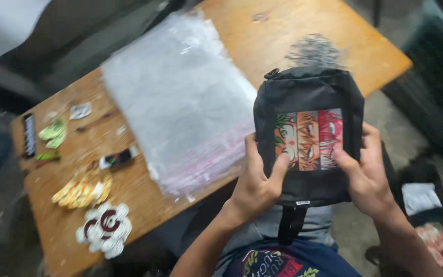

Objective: The person places stickers onto small black bags, attaches tags with a thin cord, and then seals each bag inside a plastic pouch.

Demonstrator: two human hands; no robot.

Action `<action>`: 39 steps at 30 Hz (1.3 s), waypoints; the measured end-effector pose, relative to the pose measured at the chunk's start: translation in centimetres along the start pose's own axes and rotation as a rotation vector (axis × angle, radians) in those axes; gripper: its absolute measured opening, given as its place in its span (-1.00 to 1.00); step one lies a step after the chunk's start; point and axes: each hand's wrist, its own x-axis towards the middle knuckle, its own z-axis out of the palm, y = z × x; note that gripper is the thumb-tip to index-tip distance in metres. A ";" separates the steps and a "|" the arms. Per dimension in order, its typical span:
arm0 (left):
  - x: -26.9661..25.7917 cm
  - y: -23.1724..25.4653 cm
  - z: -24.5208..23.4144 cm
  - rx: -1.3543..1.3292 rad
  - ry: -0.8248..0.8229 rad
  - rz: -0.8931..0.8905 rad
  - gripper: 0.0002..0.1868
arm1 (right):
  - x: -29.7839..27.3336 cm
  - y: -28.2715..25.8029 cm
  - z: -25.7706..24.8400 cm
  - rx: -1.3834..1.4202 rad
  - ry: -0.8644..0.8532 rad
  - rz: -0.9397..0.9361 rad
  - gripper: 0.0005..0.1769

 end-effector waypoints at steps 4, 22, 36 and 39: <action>-3.4 -0.5 -6.1 0.327 0.452 -0.045 -0.64 | 3.5 -1.2 8.0 -0.118 -0.341 -0.223 -0.51; -0.6 -1.6 -14.7 0.903 0.616 0.081 -0.63 | 21.7 5.2 6.8 -1.375 -0.333 -0.647 -0.87; 2.3 -2.5 -9.1 0.641 0.321 0.415 -0.78 | 16.8 7.7 3.7 -0.883 -0.360 -1.034 -0.96; 2.5 -2.8 -7.6 0.624 0.231 0.421 -0.55 | 11.2 -0.1 6.8 -0.464 -0.448 -0.837 -0.97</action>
